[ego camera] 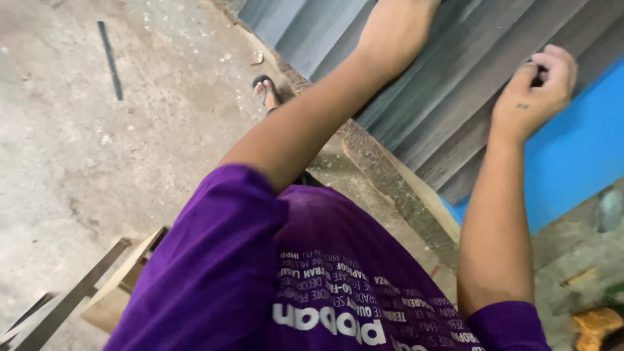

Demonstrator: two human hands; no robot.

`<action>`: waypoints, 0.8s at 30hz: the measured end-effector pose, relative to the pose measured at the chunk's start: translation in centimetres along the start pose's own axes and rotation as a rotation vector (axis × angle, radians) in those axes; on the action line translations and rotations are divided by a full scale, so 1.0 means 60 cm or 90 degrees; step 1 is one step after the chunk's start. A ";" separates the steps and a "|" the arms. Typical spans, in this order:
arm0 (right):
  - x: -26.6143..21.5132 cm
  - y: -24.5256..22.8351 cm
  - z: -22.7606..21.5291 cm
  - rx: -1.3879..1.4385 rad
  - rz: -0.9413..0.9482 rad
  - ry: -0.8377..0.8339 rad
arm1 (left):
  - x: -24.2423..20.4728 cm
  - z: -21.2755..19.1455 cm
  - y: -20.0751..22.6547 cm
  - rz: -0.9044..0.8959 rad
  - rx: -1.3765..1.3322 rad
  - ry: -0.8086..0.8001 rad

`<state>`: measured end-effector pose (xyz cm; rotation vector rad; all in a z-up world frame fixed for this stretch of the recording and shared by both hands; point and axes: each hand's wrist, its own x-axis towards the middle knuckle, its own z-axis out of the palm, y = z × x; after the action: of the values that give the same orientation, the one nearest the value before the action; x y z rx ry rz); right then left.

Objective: Sanding a corrugated panel using a hand-held sanding block to prepare the surface for finishing.

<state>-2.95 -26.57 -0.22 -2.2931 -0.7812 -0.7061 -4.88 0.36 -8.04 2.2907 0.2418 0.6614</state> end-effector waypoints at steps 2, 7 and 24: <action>0.000 0.019 0.000 -0.017 -0.008 -0.005 | -0.097 -0.210 0.089 0.049 0.126 -0.337; 0.005 0.020 -0.004 0.019 0.008 0.035 | -0.333 -0.420 0.107 -0.083 0.081 -0.409; 0.022 -0.023 -0.009 -0.007 0.063 0.016 | -0.124 -0.210 0.075 0.037 0.172 -0.313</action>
<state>-3.13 -25.58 1.50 -2.3102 -0.6494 -0.6943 -17.92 2.09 -0.21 2.6428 0.0290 0.0781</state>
